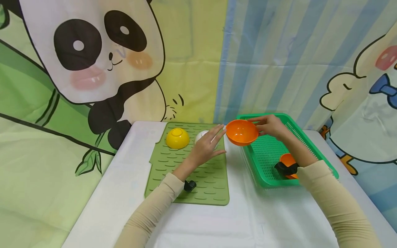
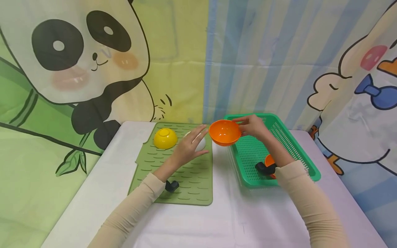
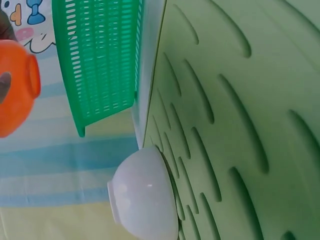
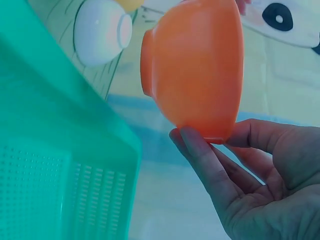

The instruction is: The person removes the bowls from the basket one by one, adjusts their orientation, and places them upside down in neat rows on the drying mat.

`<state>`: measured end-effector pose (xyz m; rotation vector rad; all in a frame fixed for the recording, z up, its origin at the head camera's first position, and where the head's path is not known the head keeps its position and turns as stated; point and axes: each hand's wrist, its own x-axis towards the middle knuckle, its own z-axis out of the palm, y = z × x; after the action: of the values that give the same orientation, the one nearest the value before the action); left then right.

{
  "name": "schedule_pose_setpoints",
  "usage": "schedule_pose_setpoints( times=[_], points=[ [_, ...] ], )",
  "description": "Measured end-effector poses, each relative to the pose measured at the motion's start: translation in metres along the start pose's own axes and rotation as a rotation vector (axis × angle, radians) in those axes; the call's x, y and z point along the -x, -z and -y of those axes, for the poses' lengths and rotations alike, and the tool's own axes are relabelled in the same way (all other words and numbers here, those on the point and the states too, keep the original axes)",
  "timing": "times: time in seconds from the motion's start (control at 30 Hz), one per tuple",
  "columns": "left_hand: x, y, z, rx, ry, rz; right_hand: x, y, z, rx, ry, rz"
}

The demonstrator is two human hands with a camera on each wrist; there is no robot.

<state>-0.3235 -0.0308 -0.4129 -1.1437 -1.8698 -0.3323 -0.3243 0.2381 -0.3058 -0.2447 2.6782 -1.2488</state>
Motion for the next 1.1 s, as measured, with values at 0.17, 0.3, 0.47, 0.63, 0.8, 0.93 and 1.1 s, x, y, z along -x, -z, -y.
schedule_pose_setpoints(
  times=[0.17,0.3,0.47,0.63,0.8,0.93,1.1],
  points=[
    [-0.002,-0.001,-0.002,0.016,-0.056,-0.076,0.004,-0.008,0.009,0.015,0.038,0.032],
    [-0.002,0.000,-0.004,0.009,-0.108,-0.125,0.007,-0.012,0.015,0.011,0.045,0.047],
    [-0.001,-0.001,-0.006,-0.014,-0.155,-0.140,0.009,-0.016,0.018,-0.010,0.060,0.070],
    [0.001,-0.002,-0.008,-0.062,-0.180,-0.147,0.010,-0.019,0.021,-0.034,0.075,0.088],
    [0.001,-0.004,-0.008,-0.121,-0.196,-0.177,0.011,-0.020,0.025,-0.030,0.082,0.093],
    [0.003,-0.007,-0.005,-0.129,-0.195,-0.193,0.012,-0.022,0.028,-0.041,0.079,0.097],
    [0.006,-0.008,-0.003,-0.144,-0.195,-0.194,0.012,-0.025,0.028,-0.059,0.072,0.107]
  ],
)
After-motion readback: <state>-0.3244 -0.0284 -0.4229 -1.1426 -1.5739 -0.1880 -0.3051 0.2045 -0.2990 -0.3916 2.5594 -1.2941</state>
